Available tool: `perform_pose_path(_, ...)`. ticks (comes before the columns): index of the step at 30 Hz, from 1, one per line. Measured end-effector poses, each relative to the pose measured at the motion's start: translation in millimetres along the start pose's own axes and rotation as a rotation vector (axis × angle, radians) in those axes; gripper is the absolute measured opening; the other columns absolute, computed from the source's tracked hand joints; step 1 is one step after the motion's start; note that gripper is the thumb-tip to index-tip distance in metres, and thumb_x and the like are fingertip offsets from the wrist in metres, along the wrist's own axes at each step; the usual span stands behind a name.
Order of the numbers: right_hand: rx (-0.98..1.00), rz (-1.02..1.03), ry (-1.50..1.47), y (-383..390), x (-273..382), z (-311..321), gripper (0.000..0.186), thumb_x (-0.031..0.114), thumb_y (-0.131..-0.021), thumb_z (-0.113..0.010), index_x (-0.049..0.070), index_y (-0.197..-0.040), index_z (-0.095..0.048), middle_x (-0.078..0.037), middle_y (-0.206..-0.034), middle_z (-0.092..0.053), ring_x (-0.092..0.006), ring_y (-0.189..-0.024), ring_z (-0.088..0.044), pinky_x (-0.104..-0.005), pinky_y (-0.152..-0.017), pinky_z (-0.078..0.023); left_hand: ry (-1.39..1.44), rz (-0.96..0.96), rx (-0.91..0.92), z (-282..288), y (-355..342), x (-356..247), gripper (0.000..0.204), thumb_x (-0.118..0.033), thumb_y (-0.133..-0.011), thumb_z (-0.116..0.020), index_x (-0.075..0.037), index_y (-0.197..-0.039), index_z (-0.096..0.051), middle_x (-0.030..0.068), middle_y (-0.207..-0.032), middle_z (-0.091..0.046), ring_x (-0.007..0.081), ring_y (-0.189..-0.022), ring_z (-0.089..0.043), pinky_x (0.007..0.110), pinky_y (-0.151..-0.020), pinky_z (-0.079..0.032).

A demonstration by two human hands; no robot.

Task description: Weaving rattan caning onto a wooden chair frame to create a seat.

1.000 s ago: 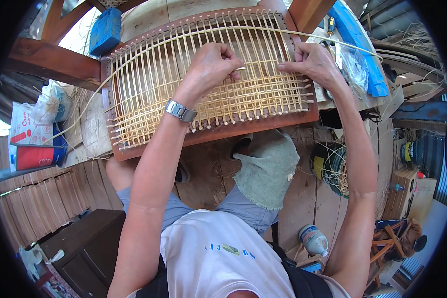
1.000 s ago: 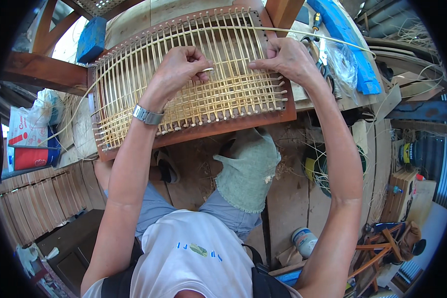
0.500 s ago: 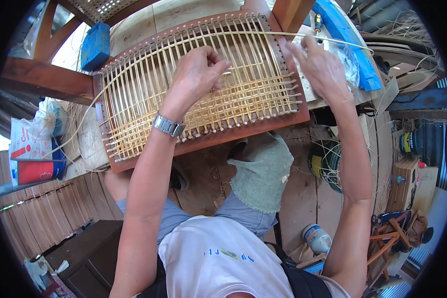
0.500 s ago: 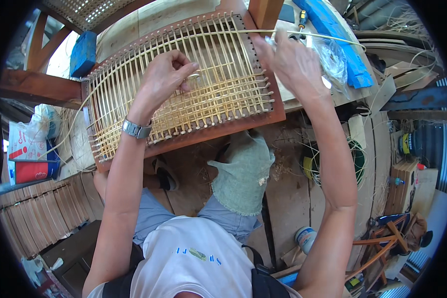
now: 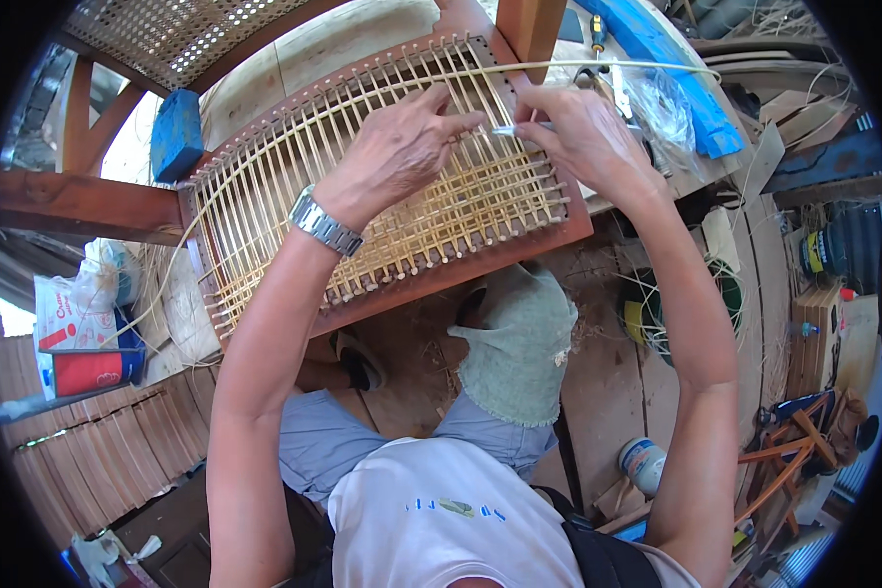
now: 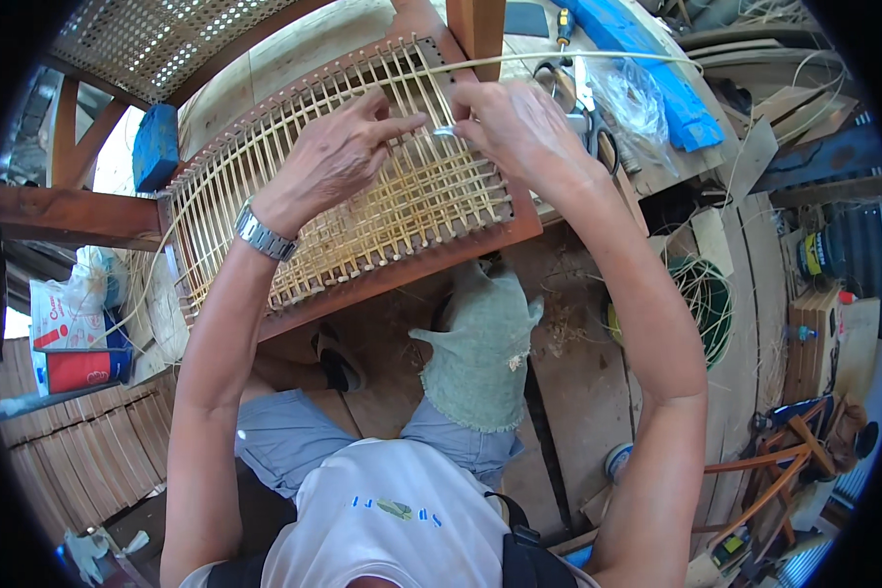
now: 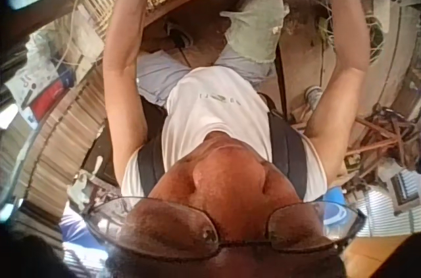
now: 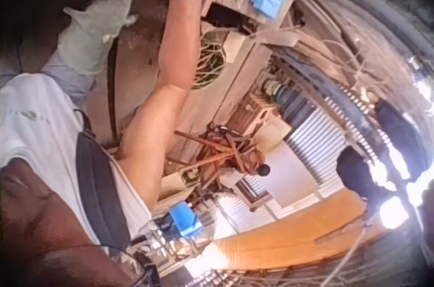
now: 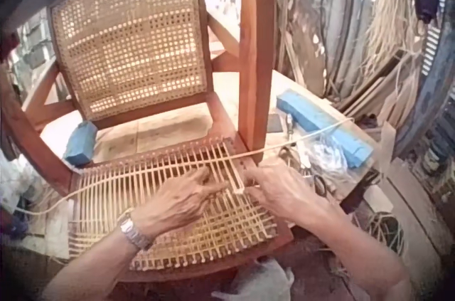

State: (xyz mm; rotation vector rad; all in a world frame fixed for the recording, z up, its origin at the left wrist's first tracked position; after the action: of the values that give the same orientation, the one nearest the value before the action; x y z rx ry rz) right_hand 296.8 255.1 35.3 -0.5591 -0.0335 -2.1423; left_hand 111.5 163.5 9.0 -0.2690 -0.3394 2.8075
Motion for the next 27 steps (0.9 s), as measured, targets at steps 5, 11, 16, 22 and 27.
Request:
perform_pose_path(5,0.002,0.021,0.158,-13,1,-13,0.017,0.018,-0.088,-0.068,0.001,-0.089,-0.065,-0.021,-0.079,-0.067,-0.0406,-0.082,-0.066,-0.0489,-0.075,-0.050,-0.041,-0.012,-0.040,-1,1,-5,0.038,-0.005,-0.088,-0.059,-0.015,-0.123,-0.069,0.0100,-0.099,-0.059,0.0267,-0.091,-0.064,0.039,-0.080,-0.056)
perform_pose_path(11,0.106,0.033,0.229,-27,5,-13,0.015,0.018,-0.086,-0.067,0.003,-0.086,-0.068,-0.019,-0.075,-0.068,-0.0363,-0.077,-0.069,-0.0461,-0.071,-0.052,-0.063,-0.017,-0.094,-4,7,-7,0.040,-0.004,-0.085,-0.061,-0.013,-0.123,-0.068,0.0101,-0.099,-0.058,0.0265,-0.090,-0.062,0.040,-0.080,-0.056)
perform_pose_path(16,0.208,-0.093,-0.185,-25,-27,-14,0.020,0.021,-0.085,-0.072,0.001,-0.088,-0.071,-0.006,-0.071,-0.068,-0.0148,-0.067,-0.066,-0.0302,-0.066,-0.051,-0.080,-0.018,-0.122,-8,11,-10,0.042,-0.003,-0.084,-0.061,-0.014,-0.124,-0.067,0.0088,-0.100,-0.057,0.0253,-0.090,-0.061,0.040,-0.077,-0.056)
perform_pose_path(22,0.260,-0.178,-0.478,-21,-39,-22,0.022,0.022,-0.090,-0.074,0.001,-0.085,-0.070,-0.002,-0.074,-0.066,-0.0083,-0.069,-0.062,-0.0258,-0.065,-0.051,-0.010,0.236,-0.200,10,21,-13,0.027,-0.012,-0.092,-0.061,-0.009,-0.117,-0.068,0.0166,-0.101,-0.062,0.0267,-0.088,-0.063,0.042,-0.072,-0.052)
perform_pose_path(27,0.262,-0.184,-0.422,-21,-33,-19,0.022,0.022,-0.090,-0.074,0.001,-0.084,-0.069,-0.001,-0.075,-0.065,-0.0075,-0.070,-0.061,-0.0250,-0.065,-0.050,0.468,0.748,-0.066,18,37,10,0.035,-0.034,-0.089,-0.075,0.000,-0.086,-0.072,0.0093,-0.067,-0.065,0.0196,-0.064,-0.065,0.037,-0.064,-0.052)
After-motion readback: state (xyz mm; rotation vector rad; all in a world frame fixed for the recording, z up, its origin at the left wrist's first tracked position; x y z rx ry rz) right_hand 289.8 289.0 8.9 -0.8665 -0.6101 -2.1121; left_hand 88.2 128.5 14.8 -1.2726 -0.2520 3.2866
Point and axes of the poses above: each hand's wrist, its own y-axis away from the middle knuckle, its own z-axis out of the back of the hand, x = y × z, the point moved 3 cm from there along -y, towards the middle knuckle
